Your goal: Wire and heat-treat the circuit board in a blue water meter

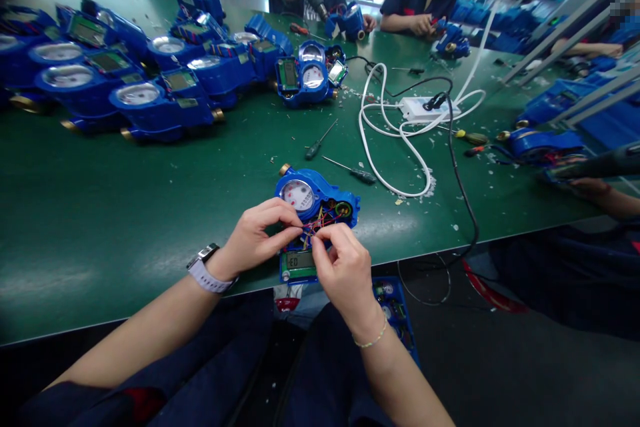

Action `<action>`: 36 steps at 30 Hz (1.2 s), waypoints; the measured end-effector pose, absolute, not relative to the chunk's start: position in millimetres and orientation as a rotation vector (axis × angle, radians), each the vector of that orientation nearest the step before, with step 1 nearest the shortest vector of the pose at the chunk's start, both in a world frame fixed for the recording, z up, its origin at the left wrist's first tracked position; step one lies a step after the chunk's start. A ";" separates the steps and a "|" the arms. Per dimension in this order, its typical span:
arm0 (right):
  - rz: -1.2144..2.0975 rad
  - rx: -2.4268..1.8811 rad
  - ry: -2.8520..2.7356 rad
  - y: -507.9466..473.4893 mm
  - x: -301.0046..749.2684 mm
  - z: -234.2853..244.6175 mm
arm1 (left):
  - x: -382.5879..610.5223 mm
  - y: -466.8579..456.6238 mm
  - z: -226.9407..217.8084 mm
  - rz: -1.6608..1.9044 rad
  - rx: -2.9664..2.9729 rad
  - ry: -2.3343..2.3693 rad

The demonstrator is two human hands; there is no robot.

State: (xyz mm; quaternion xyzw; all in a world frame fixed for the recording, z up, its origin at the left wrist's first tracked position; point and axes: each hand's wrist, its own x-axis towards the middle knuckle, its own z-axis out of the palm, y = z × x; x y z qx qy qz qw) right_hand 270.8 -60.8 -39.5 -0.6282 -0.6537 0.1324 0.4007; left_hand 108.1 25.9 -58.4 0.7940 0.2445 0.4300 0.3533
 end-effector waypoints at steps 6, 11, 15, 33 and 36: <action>0.325 -1.609 -1.636 -55.1 268.5 -37.9 | 110.1 24.0 -59.0 1.144 2.018 0.554; 0.287 -1.643 -1.638 -52.5 269.9 -35.6 | 112.5 20.7 -58.8 1.065 2.004 0.659; 0.429 -1.658 -1.561 -52.8 270.1 -36.0 | 114.7 18.9 -61.5 1.042 2.034 0.748; 0.523 -1.416 -1.849 -62.6 270.3 -37.5 | 116.6 23.1 -67.0 1.025 2.105 0.892; 0.477 -1.365 -1.818 -71.3 283.8 -31.9 | 112.4 23.6 -65.5 0.997 2.082 0.836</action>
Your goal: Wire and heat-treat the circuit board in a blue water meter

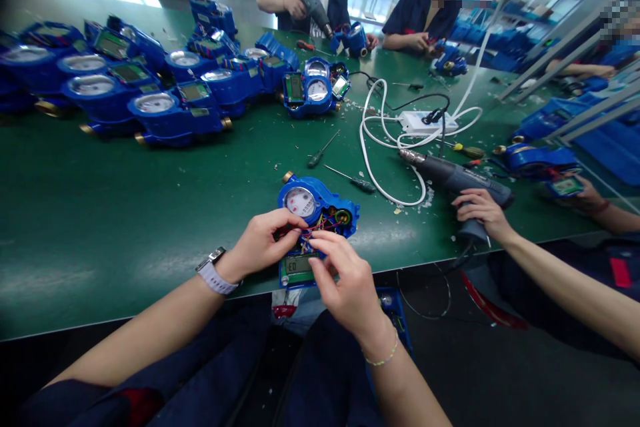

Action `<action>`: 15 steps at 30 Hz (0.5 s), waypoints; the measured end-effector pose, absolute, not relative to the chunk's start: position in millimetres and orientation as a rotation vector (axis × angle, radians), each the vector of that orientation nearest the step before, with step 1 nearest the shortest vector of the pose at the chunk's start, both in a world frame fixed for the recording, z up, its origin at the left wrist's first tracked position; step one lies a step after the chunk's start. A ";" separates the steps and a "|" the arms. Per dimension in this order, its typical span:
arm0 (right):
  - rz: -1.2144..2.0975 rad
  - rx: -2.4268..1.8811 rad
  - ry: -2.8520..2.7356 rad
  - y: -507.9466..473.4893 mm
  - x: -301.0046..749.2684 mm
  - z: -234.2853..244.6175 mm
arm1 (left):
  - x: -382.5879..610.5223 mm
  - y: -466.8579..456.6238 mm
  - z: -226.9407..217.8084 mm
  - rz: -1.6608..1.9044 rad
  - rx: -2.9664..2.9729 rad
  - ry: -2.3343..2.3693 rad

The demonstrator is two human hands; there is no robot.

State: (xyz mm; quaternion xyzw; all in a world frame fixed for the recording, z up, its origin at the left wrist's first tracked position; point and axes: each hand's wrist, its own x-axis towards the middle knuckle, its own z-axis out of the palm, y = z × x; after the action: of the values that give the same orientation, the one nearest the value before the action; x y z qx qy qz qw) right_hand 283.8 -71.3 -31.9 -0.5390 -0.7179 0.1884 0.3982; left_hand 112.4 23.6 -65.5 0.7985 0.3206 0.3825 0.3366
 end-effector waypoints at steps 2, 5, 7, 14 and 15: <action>0.359 -1.424 -1.717 -77.9 302.4 -29.1 | 109.7 23.5 -63.6 0.948 2.057 0.824; 0.226 -1.588 -1.350 -84.3 345.4 -31.4 | 110.4 23.0 -58.9 0.885 2.035 0.870; 0.218 -1.658 -1.046 -84.9 380.9 -37.7 | 114.7 22.4 -54.4 0.841 2.081 0.980; 0.173 -1.793 -0.703 -76.8 493.3 -69.0 | 124.8 17.4 -36.8 0.603 2.171 1.249; 0.173 -1.821 -0.678 -75.5 505.5 -72.1 | 123.3 16.0 -36.2 0.575 2.153 1.243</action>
State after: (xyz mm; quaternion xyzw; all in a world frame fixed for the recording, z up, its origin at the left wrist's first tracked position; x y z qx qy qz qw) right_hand 505.5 -75.5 -72.1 -0.7729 -0.2879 0.0736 0.5606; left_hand 123.3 16.0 -36.2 0.8073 0.4661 0.2157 0.2909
